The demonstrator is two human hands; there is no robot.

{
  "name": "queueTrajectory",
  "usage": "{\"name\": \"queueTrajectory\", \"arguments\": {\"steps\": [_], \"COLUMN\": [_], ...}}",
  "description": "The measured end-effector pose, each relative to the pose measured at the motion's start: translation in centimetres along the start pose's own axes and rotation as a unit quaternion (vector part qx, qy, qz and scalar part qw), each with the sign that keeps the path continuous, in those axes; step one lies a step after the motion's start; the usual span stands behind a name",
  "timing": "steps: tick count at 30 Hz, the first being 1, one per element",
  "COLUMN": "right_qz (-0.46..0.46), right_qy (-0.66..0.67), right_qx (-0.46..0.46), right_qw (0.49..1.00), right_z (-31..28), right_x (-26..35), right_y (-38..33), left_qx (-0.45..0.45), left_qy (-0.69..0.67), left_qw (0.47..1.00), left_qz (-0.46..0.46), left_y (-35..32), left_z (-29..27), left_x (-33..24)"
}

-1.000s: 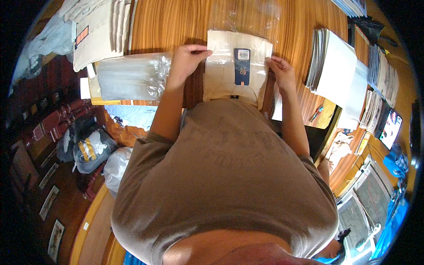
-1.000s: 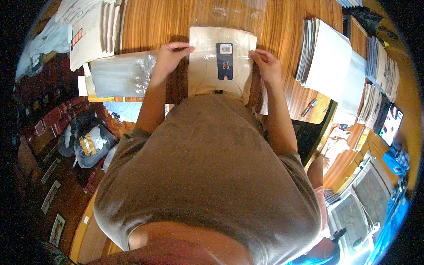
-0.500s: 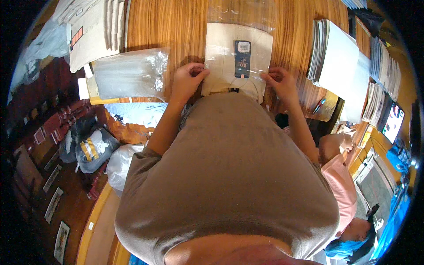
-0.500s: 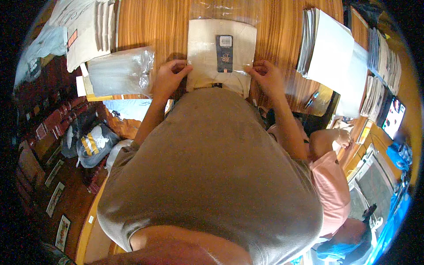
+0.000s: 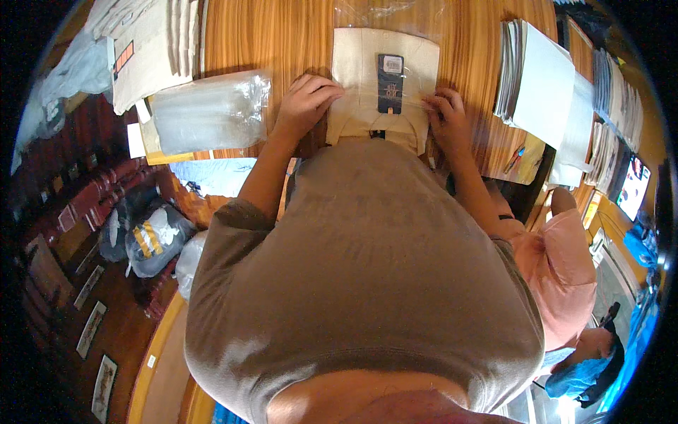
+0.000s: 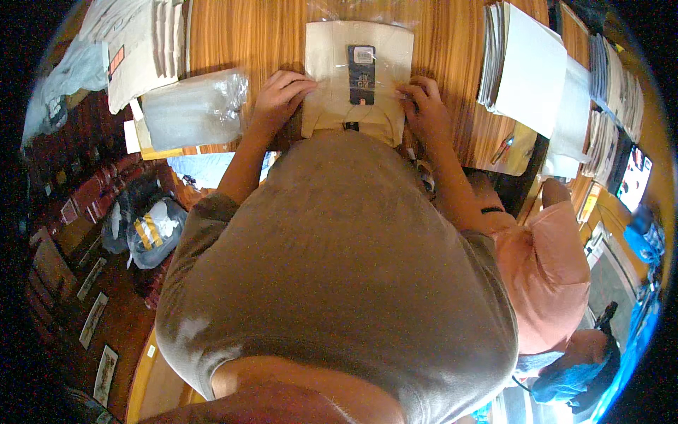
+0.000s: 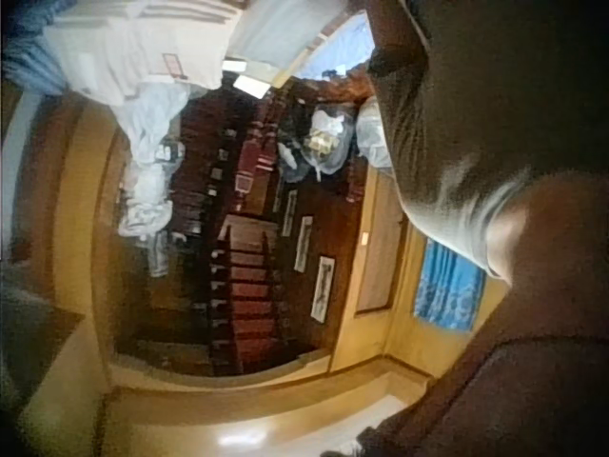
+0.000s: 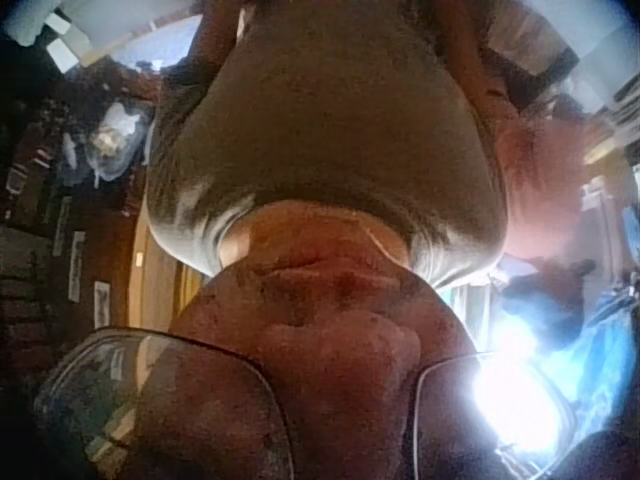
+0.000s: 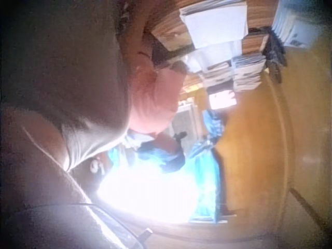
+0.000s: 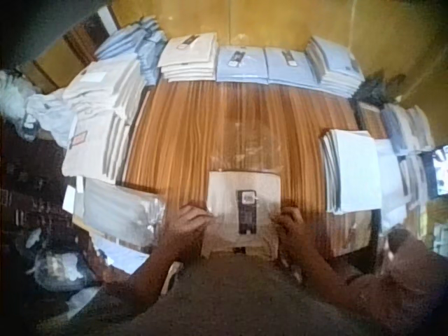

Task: The person places folded shirts into clear plastic bags, seals the bags by hand, and stacks the packaged shirts on a table.

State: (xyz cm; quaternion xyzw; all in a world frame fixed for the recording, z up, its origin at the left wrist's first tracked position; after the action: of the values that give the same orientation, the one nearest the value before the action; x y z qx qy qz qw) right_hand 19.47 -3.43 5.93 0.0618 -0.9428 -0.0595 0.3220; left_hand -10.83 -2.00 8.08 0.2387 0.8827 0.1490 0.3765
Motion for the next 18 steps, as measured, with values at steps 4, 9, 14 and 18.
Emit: {"name": "queueTrajectory", "arguments": {"steps": [4,9,14,18], "right_qz": [-0.004,0.034,0.306,0.304], "right_qy": [0.047,0.120,0.243,0.264], "right_qx": [-0.021,0.038,0.260,0.107], "right_qw": [0.999,0.991,0.883,0.909], "right_z": [0.2,0.6,2.1,0.8], "right_x": [-0.8,-1.2,-2.7,-1.3], "right_y": [-3.0,-8.8,-13.2,-9.1], "left_qx": [0.078,0.233,0.295,0.172], "left_qy": [-0.061,-0.124,-0.162,-0.059], "left_qw": [0.988,0.948,0.904,0.976], "left_qz": [-0.118,-0.176,-0.264,-0.116], "left_y": [-2.5,-7.1,-8.3,-0.4], "left_z": [0.2,0.3,-0.2,-0.7], "left_x": [1.3,-1.0,-2.3,-5.9]}}
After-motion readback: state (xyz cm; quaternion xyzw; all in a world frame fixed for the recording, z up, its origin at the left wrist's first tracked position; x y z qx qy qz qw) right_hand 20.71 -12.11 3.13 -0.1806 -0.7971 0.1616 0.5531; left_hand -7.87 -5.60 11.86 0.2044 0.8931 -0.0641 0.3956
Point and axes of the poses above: each hand's wrist, its own y-axis towards the middle knuckle, its own z-axis out of the palm, x = y × z, the point moved 9 cm from there along y, towards the middle knuckle, and after that the axes turned 9 degrees about -x, right-handed, at the moved point
